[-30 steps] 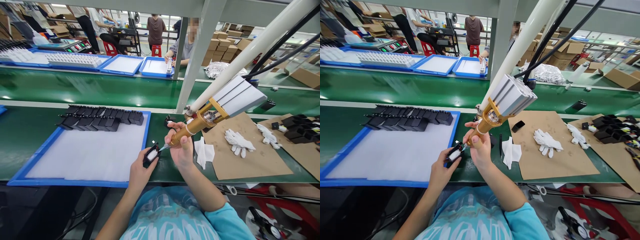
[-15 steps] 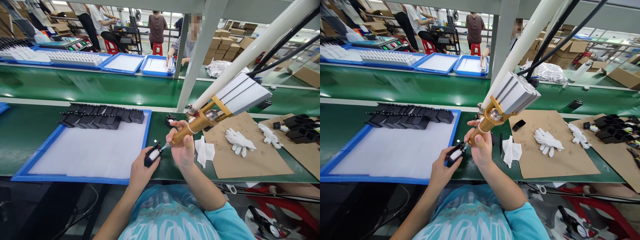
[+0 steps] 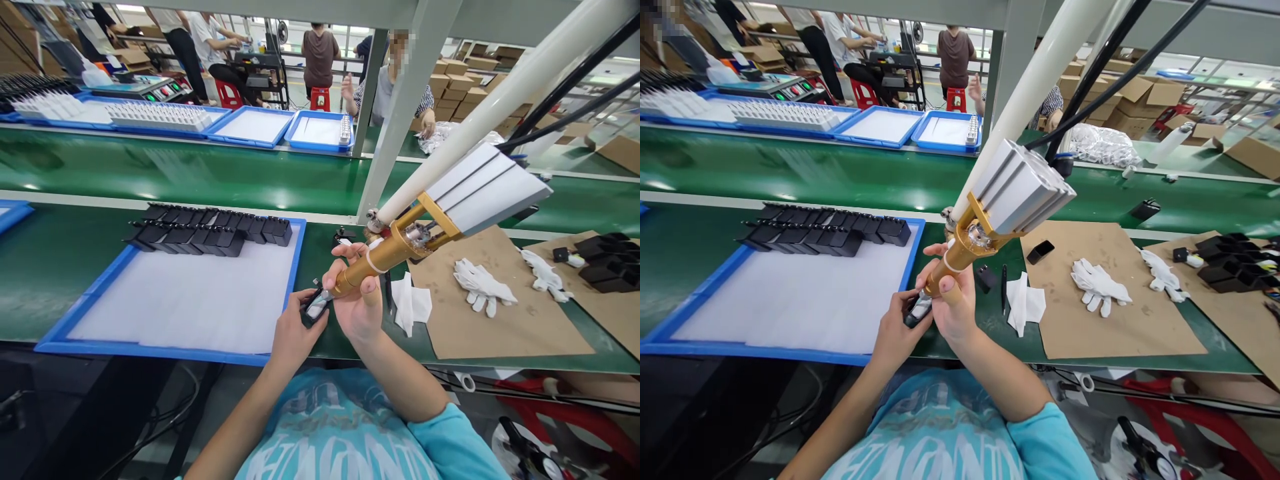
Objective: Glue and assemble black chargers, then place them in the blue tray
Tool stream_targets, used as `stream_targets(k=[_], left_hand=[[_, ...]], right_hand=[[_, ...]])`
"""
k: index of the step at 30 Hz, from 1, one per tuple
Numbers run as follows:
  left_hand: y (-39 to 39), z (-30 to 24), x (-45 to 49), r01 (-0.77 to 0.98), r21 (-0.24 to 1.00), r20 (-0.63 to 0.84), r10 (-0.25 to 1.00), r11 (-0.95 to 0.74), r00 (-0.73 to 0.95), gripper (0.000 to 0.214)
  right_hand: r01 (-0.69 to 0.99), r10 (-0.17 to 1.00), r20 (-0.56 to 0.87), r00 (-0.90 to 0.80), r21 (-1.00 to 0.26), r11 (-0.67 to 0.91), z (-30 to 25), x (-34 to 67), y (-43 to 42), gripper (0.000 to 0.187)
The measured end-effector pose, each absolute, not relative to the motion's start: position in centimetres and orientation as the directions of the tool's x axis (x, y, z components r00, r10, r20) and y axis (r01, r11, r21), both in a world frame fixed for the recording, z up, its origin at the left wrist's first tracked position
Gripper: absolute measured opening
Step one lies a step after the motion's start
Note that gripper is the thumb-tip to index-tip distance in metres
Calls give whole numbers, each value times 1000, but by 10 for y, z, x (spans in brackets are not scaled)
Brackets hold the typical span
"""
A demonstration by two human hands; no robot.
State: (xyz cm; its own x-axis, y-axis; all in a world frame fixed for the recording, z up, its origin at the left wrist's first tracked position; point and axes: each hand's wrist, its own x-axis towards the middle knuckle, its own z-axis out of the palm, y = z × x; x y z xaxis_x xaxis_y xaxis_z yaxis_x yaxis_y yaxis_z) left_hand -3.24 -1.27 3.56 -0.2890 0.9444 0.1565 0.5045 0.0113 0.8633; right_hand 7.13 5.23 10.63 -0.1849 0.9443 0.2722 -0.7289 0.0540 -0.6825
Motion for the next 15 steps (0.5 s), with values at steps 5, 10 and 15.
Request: stream_targets(k=[5,10,15], left_hand=[[-12,37,-27,474,875,265,917,-98,-299,36],[-12,36,-27,490,862,298,912,-129,-283,36],[-9,37,-32,562,827,198,949,-28,-244,35]], right_hand=[[-709,939,259,-224,-705,25,106,71,49,43],[-739,931,285,-229,-673,25,105,73,50,36],[-775,942,280,-188,-631,33,105,73,53,44]])
